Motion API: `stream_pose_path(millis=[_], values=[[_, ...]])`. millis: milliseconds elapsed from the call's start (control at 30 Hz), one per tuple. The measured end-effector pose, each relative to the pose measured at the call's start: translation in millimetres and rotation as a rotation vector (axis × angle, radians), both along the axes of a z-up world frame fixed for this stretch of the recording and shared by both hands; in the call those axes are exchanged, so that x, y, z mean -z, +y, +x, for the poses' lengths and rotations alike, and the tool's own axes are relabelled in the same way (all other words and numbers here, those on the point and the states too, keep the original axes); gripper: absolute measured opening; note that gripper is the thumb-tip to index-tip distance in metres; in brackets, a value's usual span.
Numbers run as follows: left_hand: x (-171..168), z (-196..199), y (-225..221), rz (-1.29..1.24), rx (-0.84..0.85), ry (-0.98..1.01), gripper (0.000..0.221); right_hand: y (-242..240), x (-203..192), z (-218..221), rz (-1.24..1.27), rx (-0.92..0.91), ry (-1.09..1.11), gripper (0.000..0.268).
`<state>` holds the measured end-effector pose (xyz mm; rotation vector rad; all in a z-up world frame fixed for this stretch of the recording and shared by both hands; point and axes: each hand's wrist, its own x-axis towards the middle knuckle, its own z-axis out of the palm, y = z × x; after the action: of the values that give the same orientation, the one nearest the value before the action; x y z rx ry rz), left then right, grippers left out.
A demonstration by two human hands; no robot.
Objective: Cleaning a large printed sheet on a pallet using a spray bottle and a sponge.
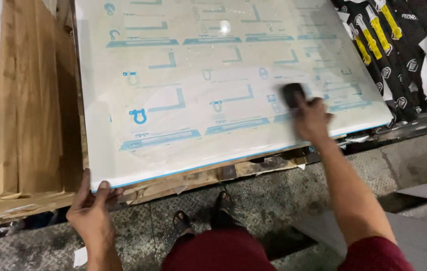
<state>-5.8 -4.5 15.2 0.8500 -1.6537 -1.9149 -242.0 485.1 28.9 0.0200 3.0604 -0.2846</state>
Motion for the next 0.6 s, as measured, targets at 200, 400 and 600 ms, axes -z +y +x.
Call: stream_pose_path(millis=[200, 400, 600], values=[[-11, 2, -2, -0.012, 0.070, -0.024, 0.058, 4, 66, -8, -0.019, 0.314, 0.153, 0.061], [17, 5, -1, 0.008, 0.079, 0.005, 0.057, -277, 7, 127, -0.264, -0.518, 0.087, 0.054], [1, 3, -2, -0.037, 0.059, -0.003, 0.058, -125, 2, 82, -0.072, -0.377, -0.063, 0.068]])
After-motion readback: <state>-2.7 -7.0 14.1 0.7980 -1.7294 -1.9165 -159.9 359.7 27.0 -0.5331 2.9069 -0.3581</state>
